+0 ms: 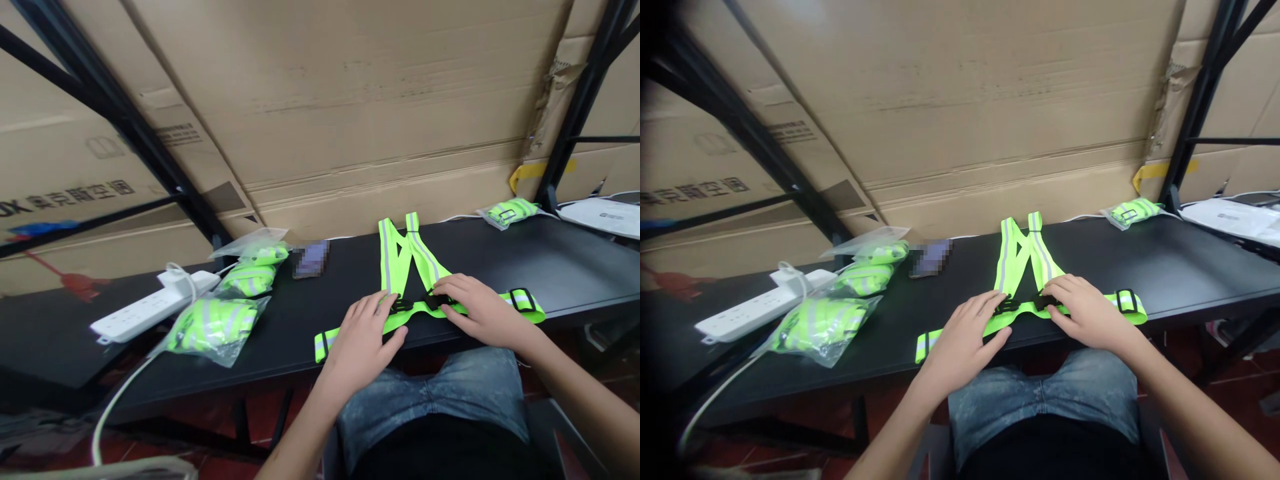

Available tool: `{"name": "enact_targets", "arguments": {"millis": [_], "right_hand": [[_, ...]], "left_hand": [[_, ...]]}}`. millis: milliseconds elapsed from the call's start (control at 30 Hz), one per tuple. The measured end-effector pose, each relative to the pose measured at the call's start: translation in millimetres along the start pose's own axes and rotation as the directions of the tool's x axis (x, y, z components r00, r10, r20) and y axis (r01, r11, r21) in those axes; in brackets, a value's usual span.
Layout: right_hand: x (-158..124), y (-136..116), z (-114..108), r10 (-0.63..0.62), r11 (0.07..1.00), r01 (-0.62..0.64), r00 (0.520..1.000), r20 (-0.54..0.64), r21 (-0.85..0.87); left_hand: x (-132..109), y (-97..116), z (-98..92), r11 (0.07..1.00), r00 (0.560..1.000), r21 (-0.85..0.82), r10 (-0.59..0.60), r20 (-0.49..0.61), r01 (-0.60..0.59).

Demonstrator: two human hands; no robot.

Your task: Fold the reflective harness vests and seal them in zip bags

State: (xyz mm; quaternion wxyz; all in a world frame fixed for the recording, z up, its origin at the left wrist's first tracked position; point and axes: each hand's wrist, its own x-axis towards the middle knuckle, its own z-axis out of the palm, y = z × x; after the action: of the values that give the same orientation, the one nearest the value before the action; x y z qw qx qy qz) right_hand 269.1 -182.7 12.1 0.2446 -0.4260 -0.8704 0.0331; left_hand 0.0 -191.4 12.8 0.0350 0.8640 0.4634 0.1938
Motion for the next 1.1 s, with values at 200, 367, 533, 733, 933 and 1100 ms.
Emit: {"name": "enact_targets", "arguments": {"millis": [200, 367, 533, 733, 933, 1100], "right_hand": [[-0.1, -1.0, 1.1, 0.065, 0.994, -0.070, 0.996, -0.056, -0.085], [-0.2, 0.7, 2.1, 0.094, 0.996, -0.094, 0.996, 0.003, -0.007], [-2.6, 2.9, 1.8, 0.078, 0.989, -0.075, 0.997, -0.014, 0.126], [10.2, -13.0, 8.2, 0.059, 0.960, -0.001, 0.979, -0.197, 0.279], [22.3, -17.3, 18.3, -0.016, 0.975, 0.067, 0.972, -0.234, 0.211], [18.6, -13.6, 13.2, 0.018, 0.982, 0.008, 0.991, -0.136, 0.189]], "left_hand": [[2.6, -2.7, 3.0, 0.972, 0.963, -0.045, -0.234, -0.130, 0.230], [3.7, -4.0, 2.2, 0.986, 0.985, -0.059, -0.161, -0.053, 0.158], [2.5, -5.4, 1.8, 0.957, 0.974, -0.248, -0.188, -0.127, 0.152], [1.4, -5.7, -2.3, 0.892, 0.953, -0.431, -0.237, -0.187, 0.137], [-0.6, -4.7, -2.8, 0.970, 0.991, -0.217, -0.120, -0.058, 0.104], [1.6, -0.3, -2.6, 0.997, 1.000, 0.073, 0.009, 0.017, -0.010]]}}
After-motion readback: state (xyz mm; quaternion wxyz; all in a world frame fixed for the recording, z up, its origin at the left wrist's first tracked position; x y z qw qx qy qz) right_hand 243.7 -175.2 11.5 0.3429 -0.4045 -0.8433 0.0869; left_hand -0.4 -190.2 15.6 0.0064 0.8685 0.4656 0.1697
